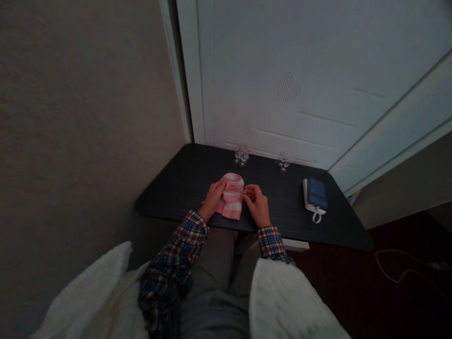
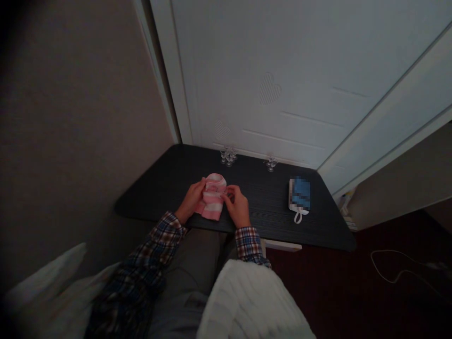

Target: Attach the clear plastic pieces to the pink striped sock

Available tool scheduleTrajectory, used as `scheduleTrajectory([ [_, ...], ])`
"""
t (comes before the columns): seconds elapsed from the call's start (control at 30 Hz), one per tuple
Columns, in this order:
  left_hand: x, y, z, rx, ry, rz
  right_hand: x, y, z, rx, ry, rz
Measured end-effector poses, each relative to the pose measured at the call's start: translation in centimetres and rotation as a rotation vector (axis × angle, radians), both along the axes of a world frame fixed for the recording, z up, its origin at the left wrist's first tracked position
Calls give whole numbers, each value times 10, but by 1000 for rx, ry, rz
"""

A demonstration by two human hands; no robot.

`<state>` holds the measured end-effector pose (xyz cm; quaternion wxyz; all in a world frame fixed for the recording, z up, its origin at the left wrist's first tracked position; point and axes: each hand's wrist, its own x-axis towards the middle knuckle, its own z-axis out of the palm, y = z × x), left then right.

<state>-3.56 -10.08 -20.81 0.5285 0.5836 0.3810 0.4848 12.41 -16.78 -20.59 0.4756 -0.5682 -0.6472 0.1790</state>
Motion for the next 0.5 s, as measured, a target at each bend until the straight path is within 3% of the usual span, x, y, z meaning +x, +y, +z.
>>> scheduleTrajectory([
  [0.3, -1, -1, 8, 130, 51, -9, 0, 0, -1, 7, -30, -7],
  [0.5, 0, 2, 1, 157, 118, 7, 0, -1, 0, 26, -30, -26],
])
